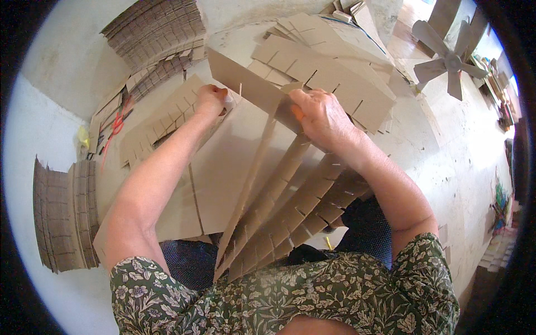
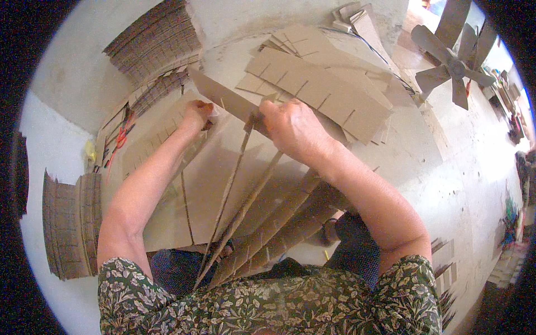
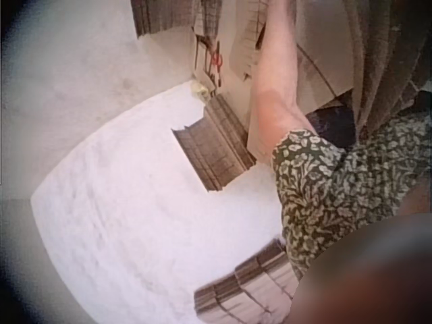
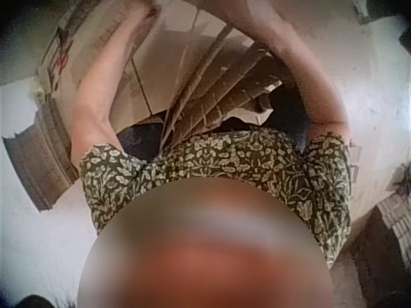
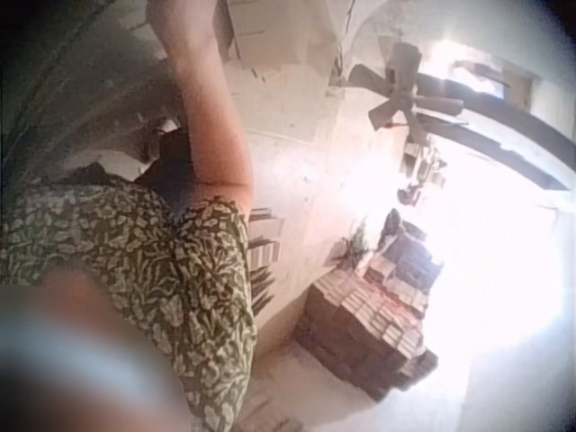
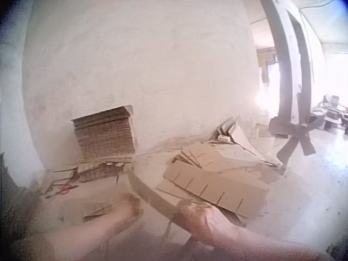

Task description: The person assembles pre-cut cardboard pieces into a grid-like structure by hand. They repeatedly pick up pieces, align them, and press them together to form a larger unit.

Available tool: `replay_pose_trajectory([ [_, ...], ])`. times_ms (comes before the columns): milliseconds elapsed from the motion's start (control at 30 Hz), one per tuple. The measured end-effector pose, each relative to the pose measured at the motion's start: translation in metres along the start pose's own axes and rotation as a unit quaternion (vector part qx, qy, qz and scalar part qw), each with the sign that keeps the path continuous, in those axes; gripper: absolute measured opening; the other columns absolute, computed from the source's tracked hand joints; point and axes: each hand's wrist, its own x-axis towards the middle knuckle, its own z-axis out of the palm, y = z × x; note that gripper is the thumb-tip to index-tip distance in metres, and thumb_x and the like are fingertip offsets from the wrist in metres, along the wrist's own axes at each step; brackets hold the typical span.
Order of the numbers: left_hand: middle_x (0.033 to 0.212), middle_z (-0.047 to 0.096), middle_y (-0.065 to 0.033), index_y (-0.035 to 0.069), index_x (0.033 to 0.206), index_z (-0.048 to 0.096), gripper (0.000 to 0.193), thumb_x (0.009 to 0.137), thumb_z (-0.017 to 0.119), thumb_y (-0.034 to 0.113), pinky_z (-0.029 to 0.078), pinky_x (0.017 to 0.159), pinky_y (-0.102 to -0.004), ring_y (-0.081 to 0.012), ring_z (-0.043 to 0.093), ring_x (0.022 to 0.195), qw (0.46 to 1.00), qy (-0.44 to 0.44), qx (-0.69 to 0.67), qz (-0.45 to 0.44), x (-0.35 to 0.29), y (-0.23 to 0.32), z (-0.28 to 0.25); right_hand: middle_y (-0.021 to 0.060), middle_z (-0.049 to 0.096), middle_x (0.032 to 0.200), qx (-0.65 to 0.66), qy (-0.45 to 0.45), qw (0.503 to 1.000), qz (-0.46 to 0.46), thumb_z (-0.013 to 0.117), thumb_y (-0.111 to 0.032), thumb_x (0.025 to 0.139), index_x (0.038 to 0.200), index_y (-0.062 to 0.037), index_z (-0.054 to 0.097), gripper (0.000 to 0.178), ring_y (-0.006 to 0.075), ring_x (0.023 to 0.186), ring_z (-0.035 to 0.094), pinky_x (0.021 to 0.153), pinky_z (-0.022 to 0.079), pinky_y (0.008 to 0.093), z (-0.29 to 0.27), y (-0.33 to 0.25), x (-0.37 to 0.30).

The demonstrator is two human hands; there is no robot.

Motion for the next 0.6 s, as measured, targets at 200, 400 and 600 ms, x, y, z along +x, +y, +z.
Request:
replay_pose_trajectory([
  [200, 0.079, 0.059, -0.0097, 0.0, 0.1, 0.056, 0.022, 0.091, 0.056, 0.02, 0.051, 0.053, -0.033, -0.0197, 0.059, 0.066, 0.981, -0.025, -0.157, -0.108, -0.012, 0.013, -0.006, 0.0217, 0.058, 0.069, 0.013, -0.024, 1.0, 0.001, 0.054, -0.005, 0.081, 0.086, 0.001, 0.05, 0.008, 0.0411, 0.073, 0.057, 0.065, 0.045, 0.0484, 0.0, -0.003, 0.002],
  [400, 0.079, 0.059, -0.0074, 0.002, 0.095, 0.058, 0.017, 0.092, 0.055, 0.019, 0.048, 0.057, -0.0294, -0.0166, 0.056, 0.065, 0.972, -0.072, -0.202, -0.099, -0.025, 0.024, -0.003, 0.0243, 0.058, 0.07, 0.005, -0.055, 0.998, 0.008, 0.052, -0.004, 0.08, 0.083, 0.0011, 0.052, 0.006, 0.0432, 0.073, 0.058, 0.064, 0.046, 0.0498, 0.011, -0.003, 0.01],
  [600, 0.079, 0.06, -0.0063, 0.004, 0.098, 0.057, 0.022, 0.091, 0.056, 0.025, 0.043, 0.054, -0.0286, -0.0136, 0.055, 0.063, 0.989, -0.108, -0.08, -0.068, -0.003, -0.005, -0.014, 0.0225, 0.063, 0.078, -0.06, -0.123, 0.991, -0.008, 0.054, -0.007, 0.077, 0.085, -0.0005, 0.06, 0.012, 0.0389, 0.078, 0.063, 0.069, 0.05, 0.047, 0.042, 0.01, 0.029],
])
